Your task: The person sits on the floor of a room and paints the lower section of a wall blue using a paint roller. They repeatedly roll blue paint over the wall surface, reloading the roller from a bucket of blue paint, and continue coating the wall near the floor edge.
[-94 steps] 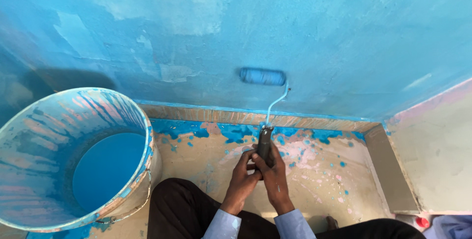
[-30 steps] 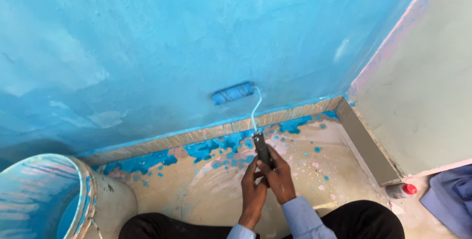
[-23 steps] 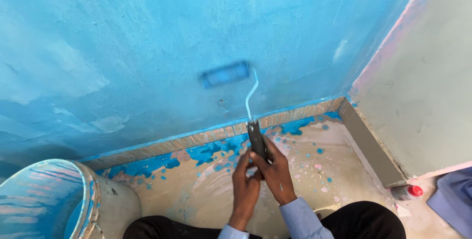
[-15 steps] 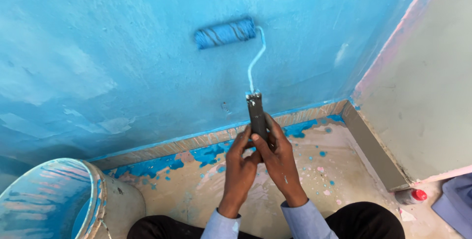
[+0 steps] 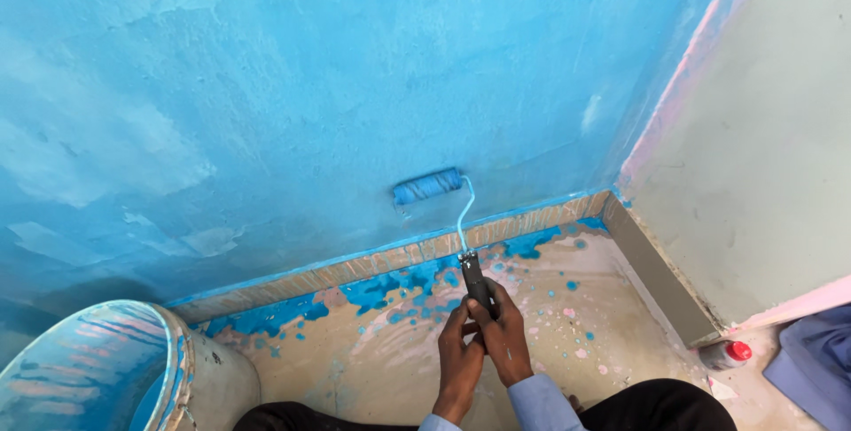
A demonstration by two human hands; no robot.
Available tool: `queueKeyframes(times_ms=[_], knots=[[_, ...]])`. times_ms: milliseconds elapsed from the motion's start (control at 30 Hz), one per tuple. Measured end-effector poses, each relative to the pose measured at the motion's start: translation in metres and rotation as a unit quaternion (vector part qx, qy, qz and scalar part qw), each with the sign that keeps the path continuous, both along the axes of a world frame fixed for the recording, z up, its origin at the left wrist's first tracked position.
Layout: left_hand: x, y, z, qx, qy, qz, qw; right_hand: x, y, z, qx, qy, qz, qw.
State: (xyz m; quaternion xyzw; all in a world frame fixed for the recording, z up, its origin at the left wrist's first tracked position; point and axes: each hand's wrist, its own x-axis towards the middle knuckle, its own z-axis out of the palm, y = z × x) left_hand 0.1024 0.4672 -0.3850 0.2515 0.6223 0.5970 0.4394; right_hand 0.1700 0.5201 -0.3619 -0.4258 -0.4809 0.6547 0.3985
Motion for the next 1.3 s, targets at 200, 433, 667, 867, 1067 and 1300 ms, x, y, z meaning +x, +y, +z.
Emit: queueKeyframes(times_ms=[200, 433, 667, 867, 1067, 1300], knots=[[-0.006, 0.015, 0.06, 0.107, 0.136, -0.004, 0.985, -0.005, 0.014, 0.048, 0.085, 0.057, -0.005, 0.995], [-0.011, 0.026, 0.116, 0.14, 0.129, -0.025, 0.981, 0.01, 0.025, 0.089, 0.152, 0.095, 0.055, 0.982], [0.002, 0.015, 0.063, 0.051, 0.073, -0.028, 0.996, 0.01, 0.017, 0.036, 0.06, 0.018, 0.015, 0.998], [0.01, 0.01, 0.032, -0.025, 0.021, -0.019, 0.999, 0.01, 0.01, 0.01, 0.005, 0.026, -0.021, 0.999], [0.006, 0.022, 0.065, 0.103, 0.088, -0.037, 0.99, 0.012, 0.02, 0.05, 0.08, 0.018, -0.025, 0.996], [0.011, 0.037, 0.095, 0.144, 0.1, -0.046, 0.983, 0.027, 0.031, 0.079, 0.118, 0.028, -0.013, 0.993]])
